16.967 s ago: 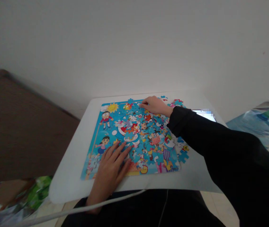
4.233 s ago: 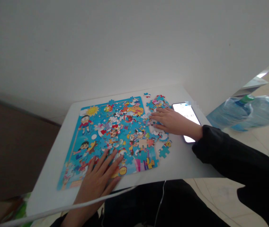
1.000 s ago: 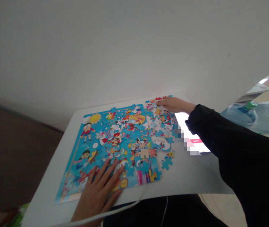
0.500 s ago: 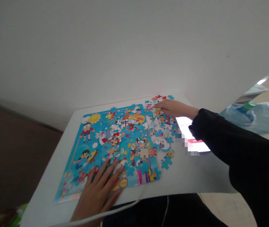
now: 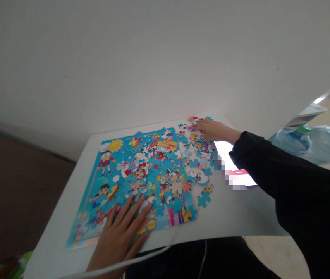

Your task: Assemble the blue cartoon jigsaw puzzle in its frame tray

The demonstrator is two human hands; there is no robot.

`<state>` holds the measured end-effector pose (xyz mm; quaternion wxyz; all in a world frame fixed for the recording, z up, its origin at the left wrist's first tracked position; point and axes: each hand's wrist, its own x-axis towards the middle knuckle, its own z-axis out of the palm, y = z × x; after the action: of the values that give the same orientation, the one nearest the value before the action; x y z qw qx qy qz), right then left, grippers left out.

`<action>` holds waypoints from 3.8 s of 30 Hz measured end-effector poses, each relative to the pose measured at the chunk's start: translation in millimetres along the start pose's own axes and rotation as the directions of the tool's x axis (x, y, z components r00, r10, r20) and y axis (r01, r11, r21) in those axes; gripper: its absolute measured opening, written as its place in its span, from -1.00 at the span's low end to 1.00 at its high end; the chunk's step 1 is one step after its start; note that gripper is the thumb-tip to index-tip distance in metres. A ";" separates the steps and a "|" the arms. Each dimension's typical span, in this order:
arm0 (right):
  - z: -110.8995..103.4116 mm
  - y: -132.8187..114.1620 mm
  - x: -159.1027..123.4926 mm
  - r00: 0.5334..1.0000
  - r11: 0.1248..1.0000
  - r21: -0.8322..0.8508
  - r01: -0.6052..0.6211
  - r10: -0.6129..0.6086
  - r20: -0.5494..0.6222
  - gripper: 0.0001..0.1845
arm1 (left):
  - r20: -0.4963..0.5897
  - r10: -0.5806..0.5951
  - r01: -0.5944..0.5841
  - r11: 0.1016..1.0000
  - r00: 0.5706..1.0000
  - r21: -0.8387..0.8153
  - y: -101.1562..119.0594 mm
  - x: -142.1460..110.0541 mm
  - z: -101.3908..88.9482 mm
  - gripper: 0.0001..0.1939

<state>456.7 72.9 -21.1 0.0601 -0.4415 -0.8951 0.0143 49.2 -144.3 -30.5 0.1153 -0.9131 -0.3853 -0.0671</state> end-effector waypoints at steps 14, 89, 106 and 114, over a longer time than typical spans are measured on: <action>-14.1 -34.9 4.7 0.961 0.962 0.094 0.258 -0.266 0.082 -0.45 | 0.015 -0.003 0.003 1.000 1.000 -0.019 -0.9 1.9 -2.5 -0.48; -26.5 -34.5 -8.6 0.991 0.977 0.213 0.000 -0.028 0.132 -0.59 | 0.034 0.000 -0.001 1.000 0.999 0.011 -2.0 0.1 1.3 -0.45; -38.3 -16.3 -12.8 0.977 0.979 0.119 -0.168 0.149 0.154 -0.55 | 0.021 0.017 -0.017 0.999 1.000 0.030 -1.7 1.9 3.4 -0.45; -33.5 -11.6 -17.9 0.983 0.976 0.143 -0.164 0.151 0.102 -0.54 | 0.019 0.018 -0.018 1.000 1.000 0.023 -1.5 0.4 3.6 -0.44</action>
<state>462.4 50.8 11.4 0.0512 -0.5041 -0.8555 0.1068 48.6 -142.0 -33.7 0.1227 -0.9157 -0.3791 -0.0530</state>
